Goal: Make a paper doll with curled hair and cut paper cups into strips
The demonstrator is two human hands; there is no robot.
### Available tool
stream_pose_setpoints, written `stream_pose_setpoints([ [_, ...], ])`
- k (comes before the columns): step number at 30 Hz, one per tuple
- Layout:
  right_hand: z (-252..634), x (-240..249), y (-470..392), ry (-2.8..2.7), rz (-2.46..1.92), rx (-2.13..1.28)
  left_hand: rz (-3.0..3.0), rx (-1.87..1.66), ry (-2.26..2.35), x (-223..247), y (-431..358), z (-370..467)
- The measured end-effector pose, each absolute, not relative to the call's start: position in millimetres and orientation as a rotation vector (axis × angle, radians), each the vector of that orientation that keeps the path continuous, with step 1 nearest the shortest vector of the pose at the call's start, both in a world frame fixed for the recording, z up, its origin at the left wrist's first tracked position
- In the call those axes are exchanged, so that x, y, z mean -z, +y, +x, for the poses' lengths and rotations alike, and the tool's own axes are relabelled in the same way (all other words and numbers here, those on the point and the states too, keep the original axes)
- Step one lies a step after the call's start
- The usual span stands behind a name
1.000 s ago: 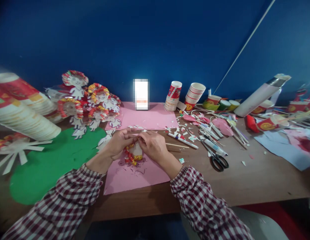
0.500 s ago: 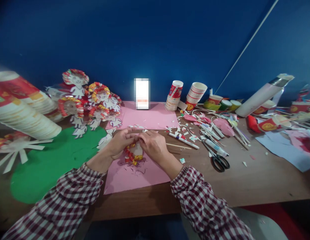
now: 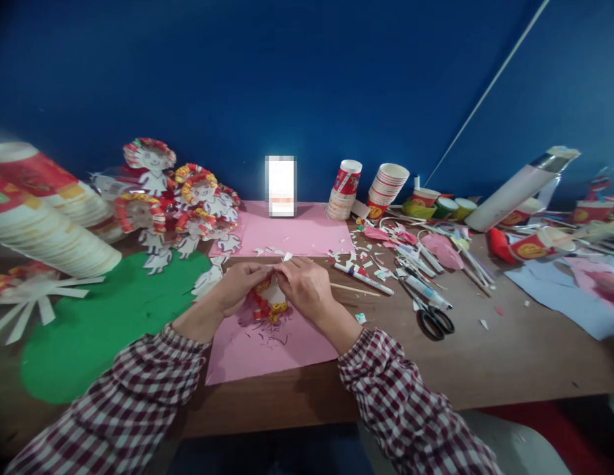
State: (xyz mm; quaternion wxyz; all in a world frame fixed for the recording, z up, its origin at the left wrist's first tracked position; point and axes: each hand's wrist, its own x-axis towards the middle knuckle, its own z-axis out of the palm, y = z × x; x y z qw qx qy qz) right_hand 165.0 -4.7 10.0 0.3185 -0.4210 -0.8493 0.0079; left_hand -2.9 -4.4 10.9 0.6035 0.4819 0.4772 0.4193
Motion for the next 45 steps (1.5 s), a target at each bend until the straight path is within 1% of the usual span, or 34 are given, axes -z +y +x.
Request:
stream_pose_setpoints([
  [11, 168.5, -13.7, -3.4, -2.22, -1.044, 0.005, 1.089, -0.951, 1.156, -24.8, -7.8, 0.4],
  [24, 167.3, -9.2, -2.7, -2.225, -1.055, 0.032, 1.031, -0.984, 1.161, -19.9, -5.5, -0.4],
  [33, 168.0, -6.9, -2.8, -2.235, -1.076, -0.057, 0.976, -0.956, 1.021, -17.3, -4.2, -3.6],
  [45, 168.7, -10.5, -2.5, -2.199, -1.031, -0.163, 1.03, -0.947, 1.055, -17.7, -4.0, -3.6],
])
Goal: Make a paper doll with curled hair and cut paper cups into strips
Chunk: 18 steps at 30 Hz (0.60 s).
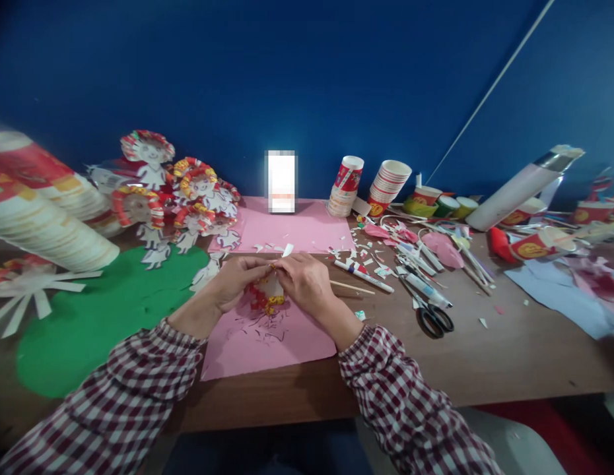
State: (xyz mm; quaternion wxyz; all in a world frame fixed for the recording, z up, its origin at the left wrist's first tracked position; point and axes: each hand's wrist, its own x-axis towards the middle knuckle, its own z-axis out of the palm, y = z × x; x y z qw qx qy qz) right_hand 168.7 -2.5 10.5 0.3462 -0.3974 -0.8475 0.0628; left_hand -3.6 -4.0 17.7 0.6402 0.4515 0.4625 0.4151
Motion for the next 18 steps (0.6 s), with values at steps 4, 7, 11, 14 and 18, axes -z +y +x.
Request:
stream_pose_setpoints([
  [4, 168.1, -13.9, -4.4, -2.167, -1.075, -0.186, 1.072, -0.973, 1.1, -20.3, -5.0, -2.5],
  [7, 167.8, -13.5, -4.4, -2.176, -1.093, -0.188, 1.097, -0.976, 1.104, -20.2, -5.5, -1.3],
  [11, 167.5, -12.9, -4.1, -2.179, -1.1, -0.172, 1.083, -0.973, 1.135, -18.5, -5.5, -0.7],
  [14, 167.3, -13.9, -4.5, -2.177, -1.099, -0.169, 1.105, -0.973, 1.166, -18.1, -5.6, -0.9],
  [18, 167.7, -15.0, -4.6, -2.198, -1.096, -0.187, 1.113, -0.994, 1.188, -18.5, -6.4, -0.2],
])
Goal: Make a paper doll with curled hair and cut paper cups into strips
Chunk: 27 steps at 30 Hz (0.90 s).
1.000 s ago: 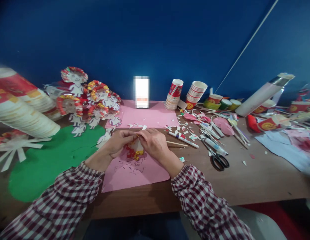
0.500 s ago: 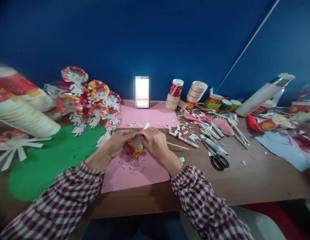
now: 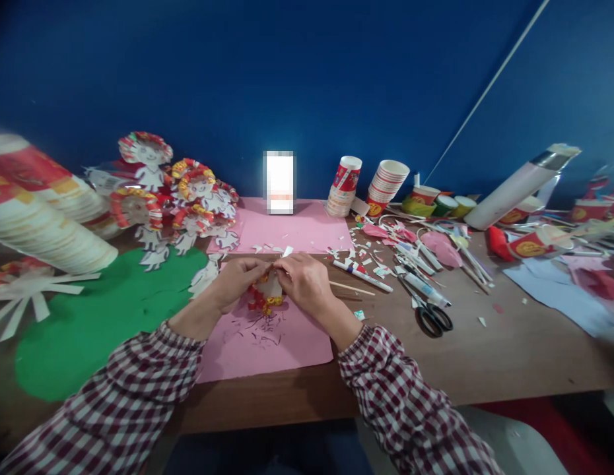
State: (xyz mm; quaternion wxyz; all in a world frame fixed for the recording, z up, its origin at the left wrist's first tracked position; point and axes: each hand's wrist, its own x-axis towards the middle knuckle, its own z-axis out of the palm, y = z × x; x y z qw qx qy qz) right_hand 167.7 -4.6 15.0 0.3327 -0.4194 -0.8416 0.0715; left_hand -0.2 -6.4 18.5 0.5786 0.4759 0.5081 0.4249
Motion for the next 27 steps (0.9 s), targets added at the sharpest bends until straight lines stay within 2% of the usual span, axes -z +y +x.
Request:
stream_pose_setpoints([
  [27, 167.6, -11.9, -3.1, -2.223, -1.141, -0.204, 1.158, -0.968, 1.189, -25.2, -7.0, -3.4],
])
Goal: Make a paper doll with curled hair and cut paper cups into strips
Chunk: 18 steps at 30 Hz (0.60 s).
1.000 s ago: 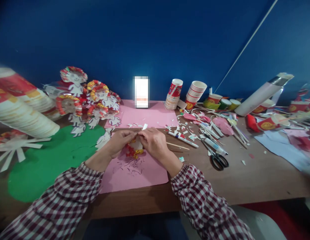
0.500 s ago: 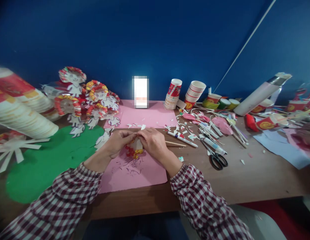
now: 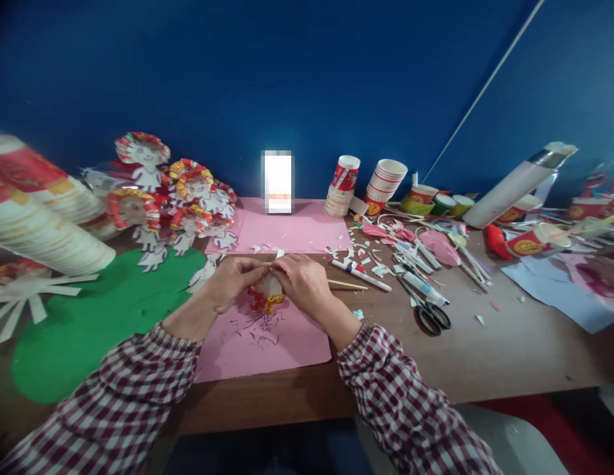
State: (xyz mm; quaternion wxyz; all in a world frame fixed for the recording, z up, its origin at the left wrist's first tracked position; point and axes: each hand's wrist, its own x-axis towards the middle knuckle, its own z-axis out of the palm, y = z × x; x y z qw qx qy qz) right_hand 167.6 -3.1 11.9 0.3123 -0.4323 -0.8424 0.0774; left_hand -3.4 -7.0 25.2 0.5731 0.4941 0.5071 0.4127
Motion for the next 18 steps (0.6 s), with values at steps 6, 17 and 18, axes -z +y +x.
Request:
stream_pose_setpoints([
  [6, 166.8, -7.1, -1.8, -2.202, -1.093, -0.238, 1.131, -0.953, 1.168, -24.0, -7.0, -3.9],
  [17, 167.6, -12.3, -4.5, -2.146, -1.107, -0.23, 1.108, -0.998, 1.184, -24.4, -8.4, 1.1],
  [18, 167.4, -11.7, -4.5, -2.14, -1.122, -0.225, 1.092, -0.983, 1.175, -24.1, -8.6, 1.4],
])
